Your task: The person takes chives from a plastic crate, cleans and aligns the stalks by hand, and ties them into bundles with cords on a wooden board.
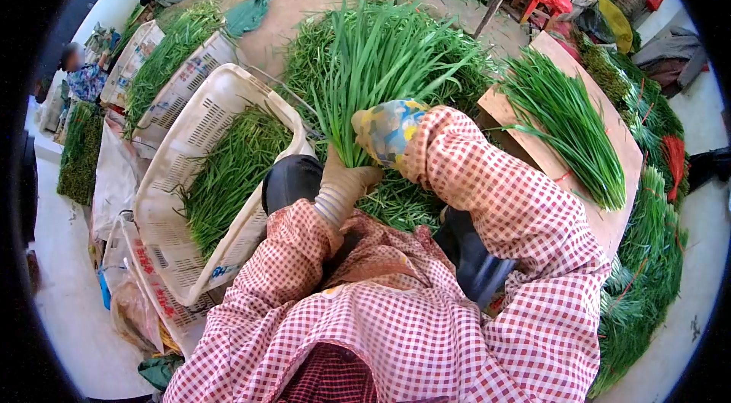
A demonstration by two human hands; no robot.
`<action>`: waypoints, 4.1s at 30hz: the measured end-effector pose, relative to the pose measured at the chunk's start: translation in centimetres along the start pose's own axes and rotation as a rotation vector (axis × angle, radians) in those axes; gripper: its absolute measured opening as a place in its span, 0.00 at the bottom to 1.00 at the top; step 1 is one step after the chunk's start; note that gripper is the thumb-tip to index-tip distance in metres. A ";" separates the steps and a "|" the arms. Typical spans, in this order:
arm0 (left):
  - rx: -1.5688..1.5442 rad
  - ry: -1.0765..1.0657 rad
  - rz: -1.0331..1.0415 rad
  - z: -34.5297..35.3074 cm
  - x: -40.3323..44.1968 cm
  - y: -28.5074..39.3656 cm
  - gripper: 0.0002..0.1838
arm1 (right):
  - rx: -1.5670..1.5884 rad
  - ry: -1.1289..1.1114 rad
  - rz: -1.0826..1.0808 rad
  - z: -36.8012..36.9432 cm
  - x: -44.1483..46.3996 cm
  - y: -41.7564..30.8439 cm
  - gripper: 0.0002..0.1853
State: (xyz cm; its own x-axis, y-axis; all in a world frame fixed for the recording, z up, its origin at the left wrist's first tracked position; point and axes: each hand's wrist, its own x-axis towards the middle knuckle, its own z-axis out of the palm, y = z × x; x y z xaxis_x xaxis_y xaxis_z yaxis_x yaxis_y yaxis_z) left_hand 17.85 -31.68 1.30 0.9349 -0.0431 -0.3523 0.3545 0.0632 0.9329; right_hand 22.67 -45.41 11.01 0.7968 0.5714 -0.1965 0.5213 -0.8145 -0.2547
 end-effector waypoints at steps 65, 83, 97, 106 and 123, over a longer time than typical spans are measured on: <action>-0.364 -0.216 0.106 -4.4 -3.4 2.7 0.18 | 0.732 0.586 -0.013 1.8 -1.2 -1.9 0.19; -0.476 -0.236 0.049 -3.7 -3.5 1.9 0.19 | 2.057 0.609 -0.013 6.0 3.5 2.0 0.05; -0.455 -0.039 0.263 -3.6 -1.5 3.9 0.20 | 0.703 0.350 0.174 5.4 -0.3 -3.3 0.23; -0.777 -0.181 0.044 -8.7 -1.2 4.0 0.21 | 0.496 0.005 0.528 20.1 -1.2 8.3 0.17; -0.884 -0.248 -0.104 -6.5 -2.0 -0.2 0.17 | 1.758 0.503 0.192 8.2 1.0 -4.1 0.11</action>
State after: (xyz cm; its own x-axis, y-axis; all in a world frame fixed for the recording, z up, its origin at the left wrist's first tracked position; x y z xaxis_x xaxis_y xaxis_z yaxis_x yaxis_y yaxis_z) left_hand 16.07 -25.15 1.34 0.9030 -0.2970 -0.3104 0.4168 0.7807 0.4655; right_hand 18.83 -40.72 4.09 0.9773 0.1444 -0.1551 -0.1984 0.3661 -0.9092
